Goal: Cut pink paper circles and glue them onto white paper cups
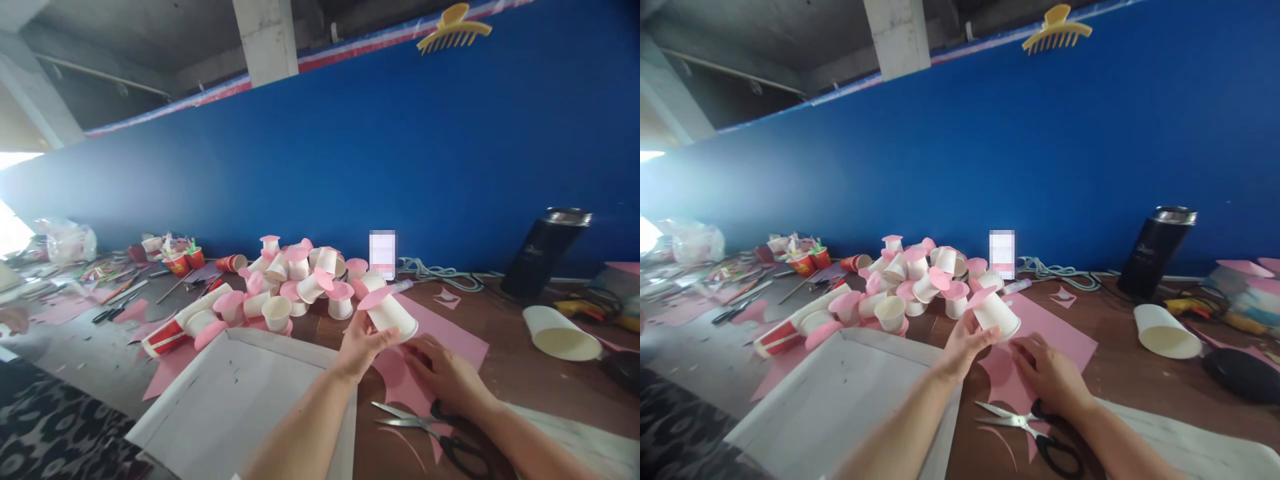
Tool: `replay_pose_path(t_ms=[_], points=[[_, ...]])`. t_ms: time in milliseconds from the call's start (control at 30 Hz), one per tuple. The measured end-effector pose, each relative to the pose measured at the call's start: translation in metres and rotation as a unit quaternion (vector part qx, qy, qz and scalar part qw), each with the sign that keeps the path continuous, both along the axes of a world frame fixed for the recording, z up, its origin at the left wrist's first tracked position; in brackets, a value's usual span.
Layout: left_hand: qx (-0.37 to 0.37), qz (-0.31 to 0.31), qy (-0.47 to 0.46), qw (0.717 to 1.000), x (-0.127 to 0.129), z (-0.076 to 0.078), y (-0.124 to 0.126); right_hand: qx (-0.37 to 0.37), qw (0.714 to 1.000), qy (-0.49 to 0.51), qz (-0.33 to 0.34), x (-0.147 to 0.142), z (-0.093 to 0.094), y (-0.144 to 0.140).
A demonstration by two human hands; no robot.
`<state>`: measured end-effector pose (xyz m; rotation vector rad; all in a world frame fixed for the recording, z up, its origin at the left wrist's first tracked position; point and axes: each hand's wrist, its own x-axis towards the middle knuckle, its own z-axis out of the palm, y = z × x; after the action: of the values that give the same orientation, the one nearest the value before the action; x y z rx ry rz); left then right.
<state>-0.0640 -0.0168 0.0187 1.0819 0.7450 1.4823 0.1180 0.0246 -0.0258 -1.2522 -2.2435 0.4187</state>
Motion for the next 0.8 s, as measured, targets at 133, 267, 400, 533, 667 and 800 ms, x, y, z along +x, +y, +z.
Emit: replay_pose_path(t_ms=[133, 267, 400, 533, 667, 800], points=[[0.031, 0.063, 0.028, 0.997, -0.006, 0.015, 0.002, -0.01, 1.0, 0.011, 0.018, 0.001, -0.002, 0.002], [0.042, 0.162, 0.074, 0.983, -0.027, 0.046, 0.012, -0.015, 0.999, 0.027, 0.035, 0.002, -0.003, 0.004], [0.022, 0.304, 0.171, 0.937, -0.071, 0.081, 0.027, -0.032, 0.998, 0.031, 0.046, 0.003, -0.003, 0.006], [0.004, 0.411, 0.259, 0.874, -0.136, 0.109, 0.046, -0.034, 0.998, 0.03, 0.046, 0.003, -0.005, 0.007], [-0.072, 0.529, 0.346, 0.772, -0.205, 0.126, 0.06, -0.038, 0.998, 0.023, 0.04, 0.003, -0.005, 0.007], [-0.152, 0.564, 0.398, 0.708, -0.251, 0.127, 0.068, -0.043, 0.998, 0.024, 0.03, 0.003, -0.004, 0.006]])
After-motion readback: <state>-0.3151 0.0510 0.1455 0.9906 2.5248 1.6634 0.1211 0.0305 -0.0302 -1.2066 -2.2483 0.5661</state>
